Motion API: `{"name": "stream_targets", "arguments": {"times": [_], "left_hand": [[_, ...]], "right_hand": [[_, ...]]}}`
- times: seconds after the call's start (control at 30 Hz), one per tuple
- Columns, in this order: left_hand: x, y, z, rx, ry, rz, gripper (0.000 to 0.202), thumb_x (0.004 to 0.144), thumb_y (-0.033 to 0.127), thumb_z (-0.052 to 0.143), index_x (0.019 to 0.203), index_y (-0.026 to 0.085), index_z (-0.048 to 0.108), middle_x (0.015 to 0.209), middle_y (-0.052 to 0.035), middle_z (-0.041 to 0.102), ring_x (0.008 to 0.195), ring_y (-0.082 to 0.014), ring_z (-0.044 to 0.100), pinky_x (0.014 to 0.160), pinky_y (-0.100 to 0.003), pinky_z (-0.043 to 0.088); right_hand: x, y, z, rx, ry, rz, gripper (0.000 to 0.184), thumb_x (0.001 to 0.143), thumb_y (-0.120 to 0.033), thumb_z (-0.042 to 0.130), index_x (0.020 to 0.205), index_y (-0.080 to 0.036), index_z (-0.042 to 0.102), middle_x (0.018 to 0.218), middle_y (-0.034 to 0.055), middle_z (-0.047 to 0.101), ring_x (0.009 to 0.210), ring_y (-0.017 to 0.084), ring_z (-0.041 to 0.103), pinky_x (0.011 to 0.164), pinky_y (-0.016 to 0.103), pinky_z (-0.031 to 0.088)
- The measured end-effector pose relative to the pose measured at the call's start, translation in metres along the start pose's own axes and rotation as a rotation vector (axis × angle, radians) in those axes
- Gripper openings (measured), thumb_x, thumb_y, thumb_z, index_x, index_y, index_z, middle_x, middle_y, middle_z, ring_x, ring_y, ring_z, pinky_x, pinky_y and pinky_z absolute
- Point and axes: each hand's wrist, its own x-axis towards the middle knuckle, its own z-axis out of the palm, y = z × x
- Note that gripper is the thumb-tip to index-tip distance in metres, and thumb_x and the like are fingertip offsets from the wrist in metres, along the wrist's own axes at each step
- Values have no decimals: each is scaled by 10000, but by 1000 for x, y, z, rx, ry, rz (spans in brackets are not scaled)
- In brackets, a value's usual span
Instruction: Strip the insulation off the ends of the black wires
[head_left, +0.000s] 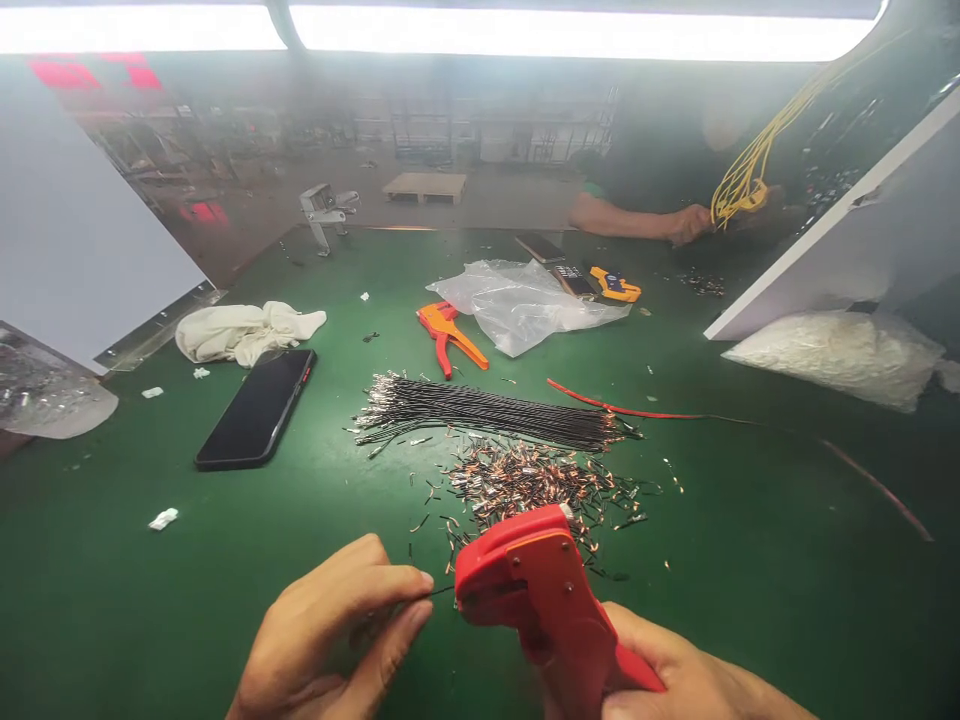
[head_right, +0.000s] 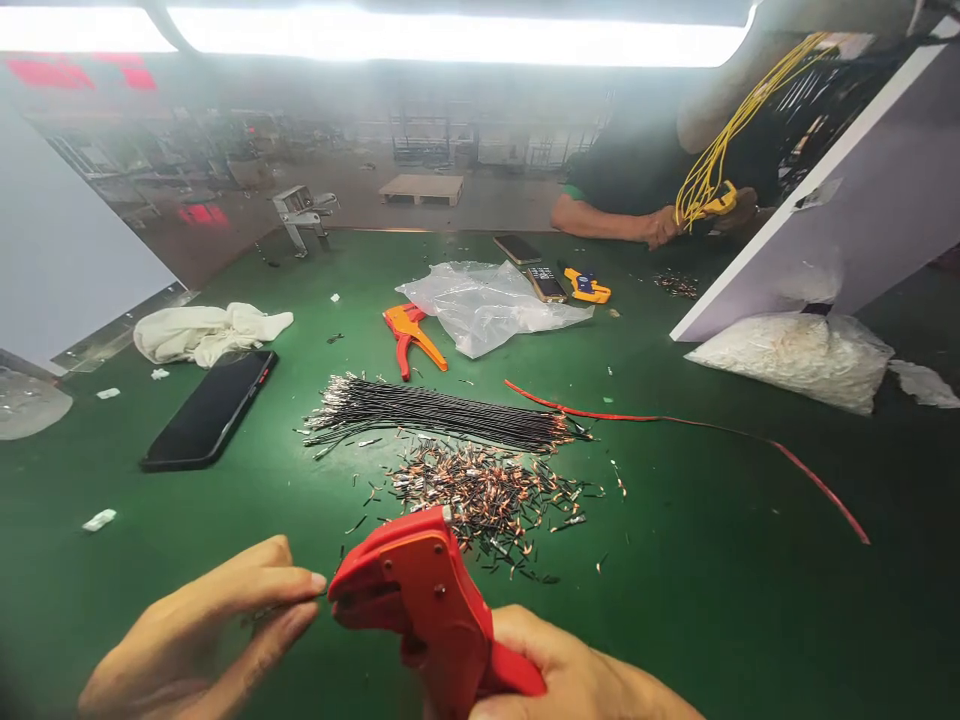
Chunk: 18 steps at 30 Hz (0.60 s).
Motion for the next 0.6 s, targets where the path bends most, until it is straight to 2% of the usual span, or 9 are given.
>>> {"name": "stream_targets", "arguments": {"times": [0.17,0.3,0.4,0.6], "left_hand": [[-2,-2,-1,53,-59,18,129,997,147,547,1061,192,649,650,27,565,546,-104,532,508,-195,430],[-3,2,0,60,-155,-28,159,1008,119,503,1052,211,625,700,20,603,588,-115,571,572,-210,463],[-4,4,1,43,-156,-29,174,989,88,504,1022,219,613,701,25,612,584,-115,581,559,-204,461],[-4,3,1,42,-200,-69,178,985,83,517,1044,214,623,735,27,665,604,-103,635,587,-178,503]], "right_hand": [[6,0,3,32,-72,-19,437,666,-506,764,844,-127,639,704,-9,473,587,108,327,532,255,227],[3,-2,5,-11,-61,19,409,655,-492,773,815,-145,629,699,-16,464,583,108,316,532,255,229],[1,-5,7,1,-43,24,350,652,-427,783,802,-154,624,682,-28,446,567,105,304,525,258,226],[4,1,5,-4,-61,-12,482,670,-548,759,872,-128,637,724,-2,485,592,103,328,527,252,219]]}}
